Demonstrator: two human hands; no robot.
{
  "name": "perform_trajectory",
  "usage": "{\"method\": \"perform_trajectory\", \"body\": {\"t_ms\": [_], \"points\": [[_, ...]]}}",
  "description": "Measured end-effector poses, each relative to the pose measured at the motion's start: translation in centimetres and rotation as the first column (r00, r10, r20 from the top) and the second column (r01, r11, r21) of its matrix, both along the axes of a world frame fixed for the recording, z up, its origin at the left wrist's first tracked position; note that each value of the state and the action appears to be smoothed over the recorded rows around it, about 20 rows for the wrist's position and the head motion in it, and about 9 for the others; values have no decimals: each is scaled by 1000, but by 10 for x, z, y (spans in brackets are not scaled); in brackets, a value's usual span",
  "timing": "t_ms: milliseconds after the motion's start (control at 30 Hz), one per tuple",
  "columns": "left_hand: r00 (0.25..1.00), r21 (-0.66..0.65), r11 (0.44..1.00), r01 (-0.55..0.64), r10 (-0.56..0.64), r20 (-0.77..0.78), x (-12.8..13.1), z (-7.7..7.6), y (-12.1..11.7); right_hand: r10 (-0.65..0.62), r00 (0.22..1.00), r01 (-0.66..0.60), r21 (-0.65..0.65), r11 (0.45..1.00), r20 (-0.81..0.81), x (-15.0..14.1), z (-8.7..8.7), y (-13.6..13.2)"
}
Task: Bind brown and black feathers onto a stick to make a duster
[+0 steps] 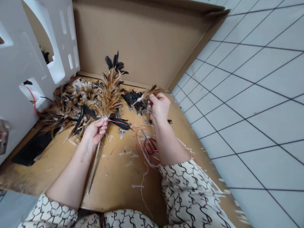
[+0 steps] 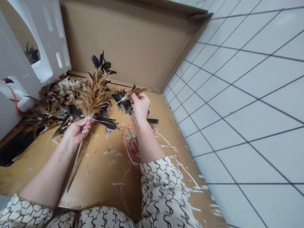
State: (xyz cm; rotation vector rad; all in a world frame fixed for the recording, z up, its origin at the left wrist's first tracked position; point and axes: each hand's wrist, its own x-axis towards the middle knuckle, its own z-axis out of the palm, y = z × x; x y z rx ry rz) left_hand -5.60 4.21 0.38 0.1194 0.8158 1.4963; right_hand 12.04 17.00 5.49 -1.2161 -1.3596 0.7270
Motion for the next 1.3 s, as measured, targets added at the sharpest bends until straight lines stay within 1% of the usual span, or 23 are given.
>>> {"method": "perform_trajectory", "body": {"t_ms": [33, 67, 100, 133, 200, 233, 267, 333, 433, 500, 633, 800, 900, 1000, 1100, 1200, 1267, 1300], "points": [[1000, 5, 1000, 3, -3, -17, 1, 0, 0, 105, 988, -111, -51, 992, -117, -3, 4, -14], [999, 9, 1000, 5, -4, -36, 2, 0, -1, 220, 954, -244, -100, 965, -203, -7, 5, -28], [998, 14, 1000, 7, -6, -58, 3, 0, -1, 313, 915, -357, -149, 922, -257, -11, 5, -43], [997, 18, 1000, 7, -6, -83, 4, 0, -1, 379, 877, -445, -198, 874, -296, -17, 4, -57], [990, 24, 1000, 2, 2, -142, 5, -1, -2, 456, 814, -561, -285, 777, -358, -29, -3, -78], [985, 26, 1000, 0, 4, -170, 6, -2, -2, 466, 804, -580, -315, 751, -370, -34, -8, -84], [981, 28, 1000, -1, 7, -194, 7, -2, -2, 463, 804, -582, -333, 742, -373, -39, -12, -88], [975, 28, 1000, -7, 13, -224, 10, -1, -2, 436, 823, -554, -346, 757, -363, -45, -20, -90], [966, 35, 999, -19, 28, -257, 14, 1, -4, 396, 848, -513, -353, 783, -353, -50, -26, -87], [955, 54, 998, -15, 30, -294, 17, 3, -5, 381, 854, -501, -364, 785, -353, -52, -28, -85], [928, 92, 994, 58, -19, -373, 22, 4, -7, 347, 865, -480, -394, 784, -362, -57, -31, -88], [916, 64, 996, 66, -35, -399, 26, 5, -8, 280, 868, -451, -416, 790, -410, -61, -35, -88], [909, 66, 996, 65, -31, -416, 27, 4, -8, 286, 853, -473, -415, 777, -437, -60, -38, -87], [904, 79, 994, 73, -33, -426, 26, 3, -7, 309, 854, -484, -422, 767, -419, -61, -41, -88], [903, 86, 994, 68, -25, -429, 26, 2, -7, 324, 861, -476, -393, 787, -393, -61, -44, -88], [905, 82, 996, 34, 4, -425, 25, 1, -7, 331, 854, -472, -331, 817, -401, -60, -47, -87], [905, 74, 997, 9, 24, -424, 24, 1, -7, 366, 836, -500, -293, 815, -410, -58, -49, -87], [905, 73, 997, 0, 32, -425, 24, 1, -6, 396, 822, -526, -281, 802, -408, -57, -49, -87]]}}
